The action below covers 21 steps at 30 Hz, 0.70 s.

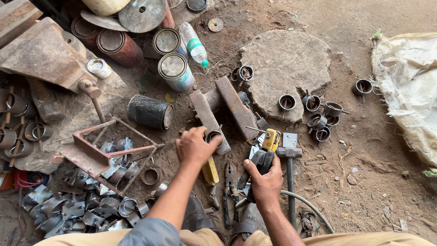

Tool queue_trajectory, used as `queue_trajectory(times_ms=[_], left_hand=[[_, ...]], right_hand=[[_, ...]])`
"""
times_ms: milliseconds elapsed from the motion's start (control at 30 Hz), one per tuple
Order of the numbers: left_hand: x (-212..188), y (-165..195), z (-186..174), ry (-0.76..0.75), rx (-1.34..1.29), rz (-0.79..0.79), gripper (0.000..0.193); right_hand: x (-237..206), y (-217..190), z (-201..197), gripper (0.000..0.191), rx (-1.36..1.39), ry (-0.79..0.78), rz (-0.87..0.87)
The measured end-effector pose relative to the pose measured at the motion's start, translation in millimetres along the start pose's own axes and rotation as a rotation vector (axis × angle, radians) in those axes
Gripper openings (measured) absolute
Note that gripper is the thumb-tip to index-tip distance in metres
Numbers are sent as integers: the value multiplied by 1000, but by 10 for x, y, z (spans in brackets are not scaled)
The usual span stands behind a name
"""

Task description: The person welds small metal rings using a handheld welding torch, creating bright sparks. They pick up rings from a pile, place them on a metal block, weld them, and then set them aside. The person also uses pliers to handle the metal pieces.

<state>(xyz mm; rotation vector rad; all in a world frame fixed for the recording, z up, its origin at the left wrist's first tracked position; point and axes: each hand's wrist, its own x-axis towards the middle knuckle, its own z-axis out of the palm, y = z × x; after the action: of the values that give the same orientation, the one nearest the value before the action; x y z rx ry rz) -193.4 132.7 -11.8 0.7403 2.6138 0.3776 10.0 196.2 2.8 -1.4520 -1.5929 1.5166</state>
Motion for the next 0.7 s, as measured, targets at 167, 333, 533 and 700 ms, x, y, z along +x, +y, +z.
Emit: queue_trajectory(times_ms=[167,333,533,700], left_hand=[[-25,150,-25,-137,140,46,73],[209,-49,195,27,174,440,80],[300,-114,186,-65,214,474,93],[229,-94,24,14,80,486,104]], right_hand=[[0,-3,2,48,6,15,-31],[-3,-6,10,47,5,13,-33],[-23,-25,27,47,-75,-69,43],[-36,-42,49,43,-50,-166,55]])
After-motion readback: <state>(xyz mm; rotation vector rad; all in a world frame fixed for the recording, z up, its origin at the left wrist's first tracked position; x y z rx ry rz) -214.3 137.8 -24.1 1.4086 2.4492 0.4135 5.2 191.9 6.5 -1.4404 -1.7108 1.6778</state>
